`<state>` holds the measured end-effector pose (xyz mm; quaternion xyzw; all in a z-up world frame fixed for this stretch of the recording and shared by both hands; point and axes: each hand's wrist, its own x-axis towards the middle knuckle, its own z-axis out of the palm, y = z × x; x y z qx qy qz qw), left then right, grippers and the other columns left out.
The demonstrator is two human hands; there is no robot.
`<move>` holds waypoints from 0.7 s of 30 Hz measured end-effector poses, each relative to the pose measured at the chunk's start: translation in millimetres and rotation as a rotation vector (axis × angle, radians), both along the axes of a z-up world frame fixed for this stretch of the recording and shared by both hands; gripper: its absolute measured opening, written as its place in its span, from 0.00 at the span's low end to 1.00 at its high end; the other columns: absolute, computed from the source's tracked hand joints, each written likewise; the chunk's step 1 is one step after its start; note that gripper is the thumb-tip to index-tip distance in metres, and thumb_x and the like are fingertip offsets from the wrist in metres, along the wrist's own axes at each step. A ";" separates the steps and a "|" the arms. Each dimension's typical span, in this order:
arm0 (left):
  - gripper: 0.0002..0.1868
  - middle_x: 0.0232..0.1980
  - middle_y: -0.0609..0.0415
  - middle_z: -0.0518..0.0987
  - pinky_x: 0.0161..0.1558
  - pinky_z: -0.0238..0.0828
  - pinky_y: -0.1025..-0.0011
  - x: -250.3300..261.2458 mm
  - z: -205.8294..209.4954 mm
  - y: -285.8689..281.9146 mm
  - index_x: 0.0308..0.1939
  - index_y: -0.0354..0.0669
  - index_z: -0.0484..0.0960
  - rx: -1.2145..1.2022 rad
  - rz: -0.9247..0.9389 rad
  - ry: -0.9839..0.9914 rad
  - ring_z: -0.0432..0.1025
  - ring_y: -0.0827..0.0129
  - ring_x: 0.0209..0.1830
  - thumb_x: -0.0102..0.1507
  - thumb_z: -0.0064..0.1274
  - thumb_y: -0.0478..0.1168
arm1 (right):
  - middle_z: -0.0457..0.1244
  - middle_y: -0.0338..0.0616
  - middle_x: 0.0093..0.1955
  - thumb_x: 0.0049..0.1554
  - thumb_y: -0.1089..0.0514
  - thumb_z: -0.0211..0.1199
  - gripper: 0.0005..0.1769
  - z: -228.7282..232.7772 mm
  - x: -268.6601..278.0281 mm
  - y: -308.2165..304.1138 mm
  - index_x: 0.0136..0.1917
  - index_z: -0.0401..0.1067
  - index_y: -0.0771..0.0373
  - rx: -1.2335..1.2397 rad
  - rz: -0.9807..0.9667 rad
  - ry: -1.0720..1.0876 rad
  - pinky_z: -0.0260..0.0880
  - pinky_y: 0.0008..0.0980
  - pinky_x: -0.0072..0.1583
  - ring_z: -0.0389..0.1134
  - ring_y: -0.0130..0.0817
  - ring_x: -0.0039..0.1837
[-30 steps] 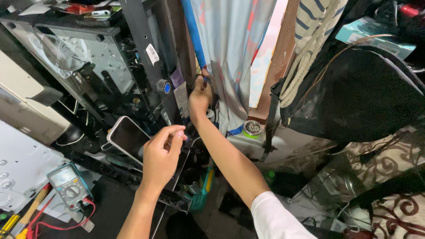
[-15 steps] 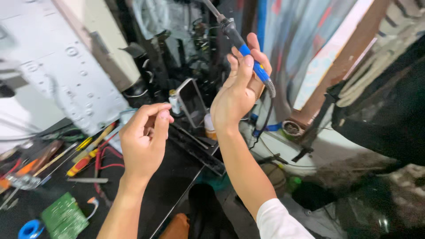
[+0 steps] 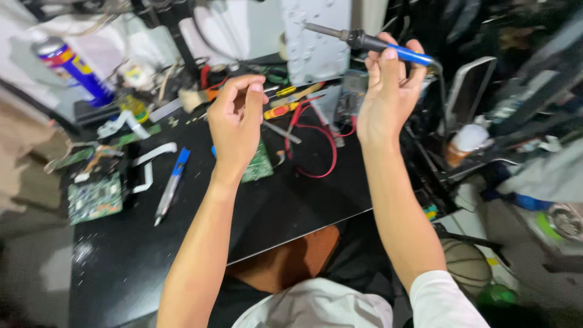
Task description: The person uses a soldering iron and desoldering pump to remove components from a circuit board, then uses tweezers to handle and test small electronic parts with a multimeter.
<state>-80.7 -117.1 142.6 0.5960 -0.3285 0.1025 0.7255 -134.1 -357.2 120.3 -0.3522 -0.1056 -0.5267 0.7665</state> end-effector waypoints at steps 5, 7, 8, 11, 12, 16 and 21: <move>0.09 0.37 0.57 0.82 0.35 0.69 0.79 49.2 -48.5 64.5 0.51 0.36 0.82 0.192 0.120 -0.034 0.72 0.79 0.32 0.72 0.54 0.38 | 0.63 0.58 0.69 0.68 0.62 0.62 0.31 -44.5 30.7 26.4 0.76 0.48 0.63 -0.048 0.162 0.120 0.71 0.42 0.68 0.70 0.42 0.62; 0.09 0.38 0.55 0.84 0.38 0.72 0.77 70.5 -73.4 85.5 0.51 0.36 0.83 0.264 0.168 -0.092 0.76 0.76 0.35 0.72 0.55 0.38 | 0.63 0.55 0.69 0.70 0.59 0.60 0.31 -59.8 41.1 33.2 0.77 0.47 0.61 -0.064 0.178 0.186 0.71 0.42 0.69 0.70 0.41 0.62; 0.13 0.40 0.52 0.84 0.41 0.74 0.73 80.6 -85.9 98.6 0.52 0.36 0.82 0.429 0.169 -0.055 0.78 0.71 0.37 0.68 0.58 0.40 | 0.63 0.55 0.69 0.70 0.59 0.60 0.31 -67.2 48.2 37.2 0.77 0.47 0.61 -0.066 0.195 0.195 0.71 0.42 0.69 0.70 0.41 0.62; 0.21 0.47 0.44 0.81 0.48 0.73 0.63 97.7 -123.0 120.3 0.55 0.36 0.81 0.754 0.193 -0.038 0.77 0.57 0.46 0.61 0.64 0.42 | 0.63 0.52 0.65 0.68 0.59 0.60 0.31 -88.4 64.8 46.4 0.76 0.47 0.61 -0.052 0.235 0.259 0.73 0.43 0.64 0.71 0.43 0.58; 0.25 0.52 0.38 0.77 0.53 0.71 0.58 101.4 -131.7 125.5 0.56 0.37 0.80 0.913 0.215 -0.067 0.73 0.48 0.52 0.57 0.67 0.42 | 0.64 0.52 0.64 0.67 0.59 0.60 0.31 -95.3 68.7 49.5 0.76 0.46 0.61 -0.052 0.237 0.291 0.74 0.43 0.62 0.71 0.42 0.56; 0.34 0.58 0.38 0.72 0.61 0.63 0.56 99.4 -157.3 116.7 0.60 0.39 0.77 0.967 0.227 -0.027 0.65 0.44 0.59 0.52 0.71 0.44 | 0.64 0.50 0.60 0.67 0.58 0.59 0.32 -115.2 81.5 54.2 0.78 0.48 0.61 -0.018 0.218 0.362 0.76 0.42 0.57 0.71 0.40 0.53; 0.25 0.57 0.46 0.74 0.57 0.67 0.54 102.9 -170.1 105.4 0.54 0.42 0.80 0.978 0.369 -0.218 0.67 0.47 0.59 0.56 0.69 0.44 | 0.65 0.49 0.58 0.68 0.59 0.60 0.30 -127.4 81.6 51.3 0.77 0.50 0.63 0.038 0.245 0.374 0.76 0.41 0.57 0.71 0.40 0.53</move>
